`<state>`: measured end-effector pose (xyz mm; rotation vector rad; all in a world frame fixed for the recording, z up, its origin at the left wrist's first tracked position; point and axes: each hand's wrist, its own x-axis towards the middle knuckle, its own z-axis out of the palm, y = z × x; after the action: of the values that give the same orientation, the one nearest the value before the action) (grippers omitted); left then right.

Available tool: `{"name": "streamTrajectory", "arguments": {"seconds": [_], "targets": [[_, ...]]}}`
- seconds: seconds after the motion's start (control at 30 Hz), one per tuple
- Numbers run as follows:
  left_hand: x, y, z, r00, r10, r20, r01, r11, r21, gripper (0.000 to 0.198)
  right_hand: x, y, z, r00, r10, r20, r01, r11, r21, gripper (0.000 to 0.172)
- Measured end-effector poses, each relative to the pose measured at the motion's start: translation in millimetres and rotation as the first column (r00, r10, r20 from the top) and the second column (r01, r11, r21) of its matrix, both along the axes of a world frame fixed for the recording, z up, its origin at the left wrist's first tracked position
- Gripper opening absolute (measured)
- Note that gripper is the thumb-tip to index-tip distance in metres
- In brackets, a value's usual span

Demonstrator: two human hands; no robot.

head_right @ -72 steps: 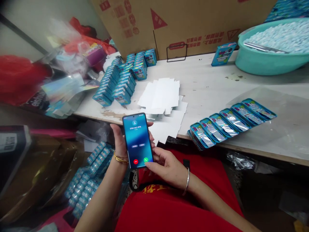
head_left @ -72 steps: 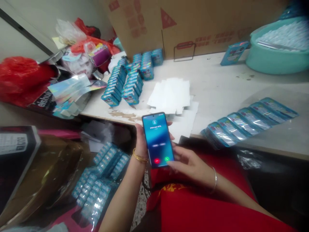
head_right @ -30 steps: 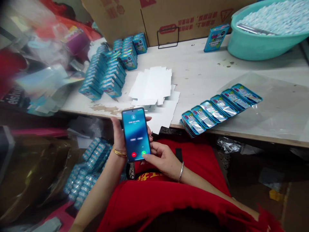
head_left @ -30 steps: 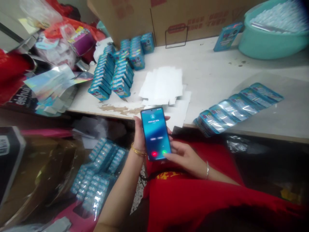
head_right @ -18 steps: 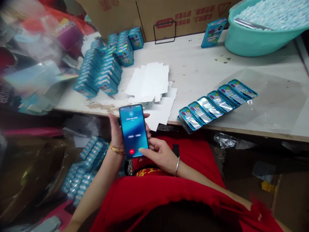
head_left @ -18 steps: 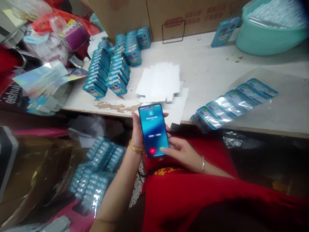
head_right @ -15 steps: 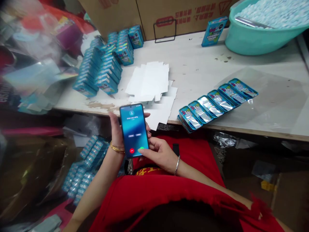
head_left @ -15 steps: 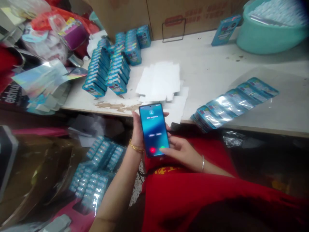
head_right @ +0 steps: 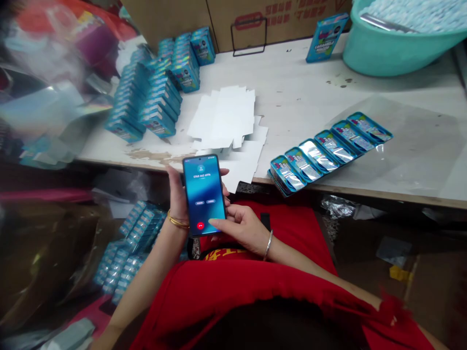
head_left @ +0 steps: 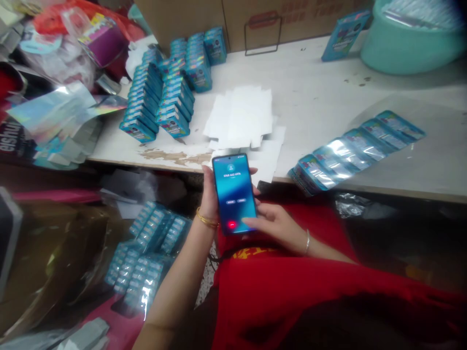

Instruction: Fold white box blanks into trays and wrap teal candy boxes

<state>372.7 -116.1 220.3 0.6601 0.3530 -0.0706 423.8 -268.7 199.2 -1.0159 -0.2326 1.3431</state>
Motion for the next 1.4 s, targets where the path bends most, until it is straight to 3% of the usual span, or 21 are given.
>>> {"name": "streamTrajectory", "arguments": {"seconds": [0.2, 0.33, 0.47, 0.6, 0.8, 1.07, 1.4], "targets": [[0.8, -1.8, -5.9, 0.999, -0.002, -0.035, 0.003, 1.0, 0.031, 0.101, 0.1, 2.3, -0.1, 1.0, 0.014, 0.016, -0.012, 0.996, -0.091, 0.039], [-0.6, -4.7, -17.1, 0.999, 0.008, -0.038, -0.005, 0.998, 0.065, 0.093, 8.5, 6.4, -12.4, 1.0, -0.016, 0.009, 0.018, 0.972, -0.236, 0.064], [-4.2, -7.3, -25.7, 0.994, -0.085, -0.065, 0.088, 0.996, 0.031, 0.091, 17.5, 7.8, -22.4, 0.993, -0.079, -0.084, 0.053, 0.96, -0.276, 0.076], [-4.7, -8.2, -22.7, 0.996, -0.057, -0.071, 0.058, 0.998, 0.001, 0.096, 18.1, 6.3, -21.4, 0.993, -0.078, -0.093, 0.051, 0.965, -0.258, 0.078], [-3.1, -7.6, -11.4, 1.0, -0.004, -0.024, 0.004, 1.0, -0.018, 0.1, 12.3, 4.7, -17.0, 0.996, -0.041, -0.075, 0.036, 0.997, -0.063, 0.061], [-2.6, -2.4, -11.2, 0.995, 0.048, 0.083, -0.05, 0.999, 0.019, 0.1, 9.2, -3.8, -7.1, 0.981, -0.046, 0.189, 0.055, 0.997, -0.046, 0.04], [1.5, -8.0, -1.4, 0.991, 0.085, 0.101, -0.091, 0.995, 0.05, 0.102, 7.9, -3.1, 2.2, 0.981, -0.098, 0.169, 0.094, 0.995, 0.032, 0.026]]}}
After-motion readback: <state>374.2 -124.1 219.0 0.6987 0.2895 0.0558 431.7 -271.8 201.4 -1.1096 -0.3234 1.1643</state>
